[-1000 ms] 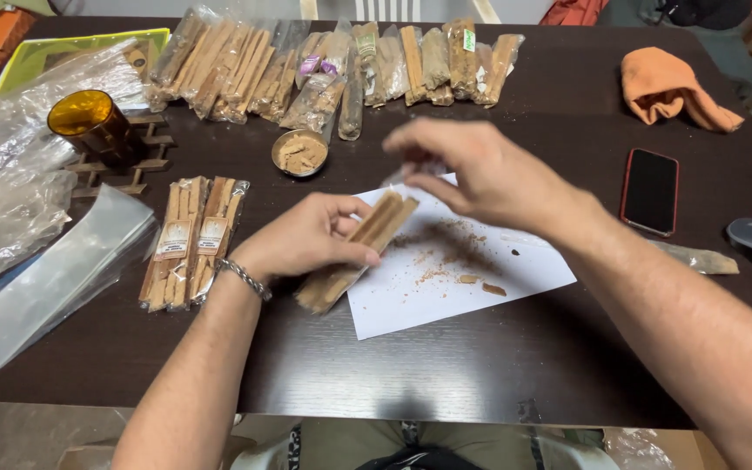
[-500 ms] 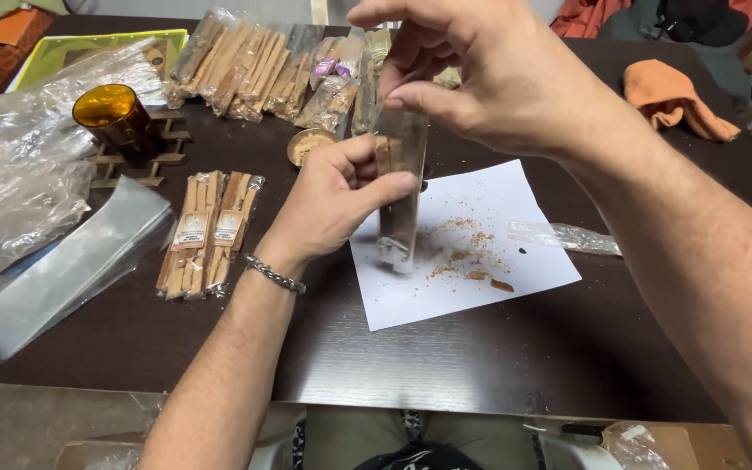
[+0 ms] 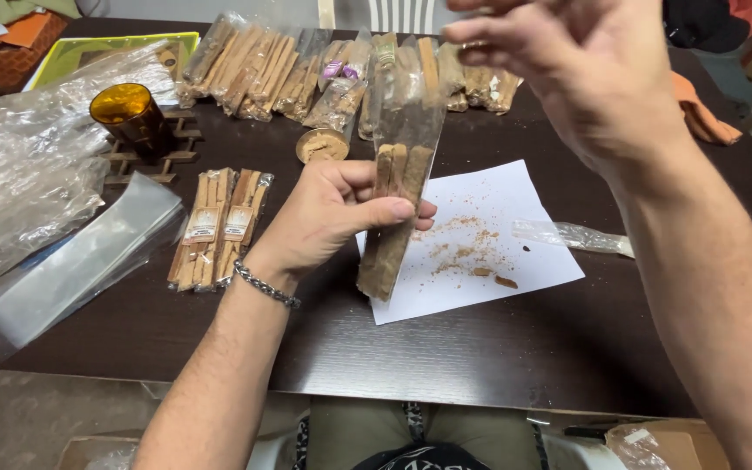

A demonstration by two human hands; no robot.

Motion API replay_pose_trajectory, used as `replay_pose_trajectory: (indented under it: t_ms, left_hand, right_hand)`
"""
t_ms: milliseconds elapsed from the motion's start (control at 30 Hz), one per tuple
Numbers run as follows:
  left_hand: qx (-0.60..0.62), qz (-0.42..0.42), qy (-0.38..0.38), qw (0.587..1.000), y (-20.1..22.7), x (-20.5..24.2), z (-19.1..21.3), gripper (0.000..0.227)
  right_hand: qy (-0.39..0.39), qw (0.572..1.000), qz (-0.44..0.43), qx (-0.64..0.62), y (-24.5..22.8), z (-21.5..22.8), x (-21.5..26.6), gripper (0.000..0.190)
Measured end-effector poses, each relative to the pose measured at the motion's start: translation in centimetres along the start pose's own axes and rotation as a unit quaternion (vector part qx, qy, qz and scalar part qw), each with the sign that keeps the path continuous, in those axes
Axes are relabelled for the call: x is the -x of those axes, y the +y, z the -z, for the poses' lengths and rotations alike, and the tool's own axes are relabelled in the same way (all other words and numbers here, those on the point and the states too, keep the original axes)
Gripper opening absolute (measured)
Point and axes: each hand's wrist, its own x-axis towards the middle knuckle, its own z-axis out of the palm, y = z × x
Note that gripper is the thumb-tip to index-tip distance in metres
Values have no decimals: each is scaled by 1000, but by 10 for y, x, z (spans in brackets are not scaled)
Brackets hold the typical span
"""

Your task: The person packages bundles of thin wood sticks into plastic sleeves, wipes wood dust from the table with a cloth, and handles a phone.

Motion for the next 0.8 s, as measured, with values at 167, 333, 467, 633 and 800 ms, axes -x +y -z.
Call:
replay_pose_trajectory:
  t_ms: [167,333,467,633,800]
  left_hand:
    - [-10,-22,-15,1000,-4,4,-3,18]
    - [-7,-7,-28,1000,-12,8,-19,24]
    - [-11,18,7,1000,-25,12,-25,22]
    - [-7,6,77,997,-33,20,-39,16]
    - [-16,48,152,987,-29,35,-54,23]
  right_hand:
    - [-99,985,-103,-98,31,-11,39,77]
    - [-214,959,-91,-164,38,-27,61,74]
    - [-199,959,-108,-169,44,-32,63,50]
    - [-83,970,-152,-173,53,-44,74,40]
    - [-69,956,-237,-159,50,-50,72,44]
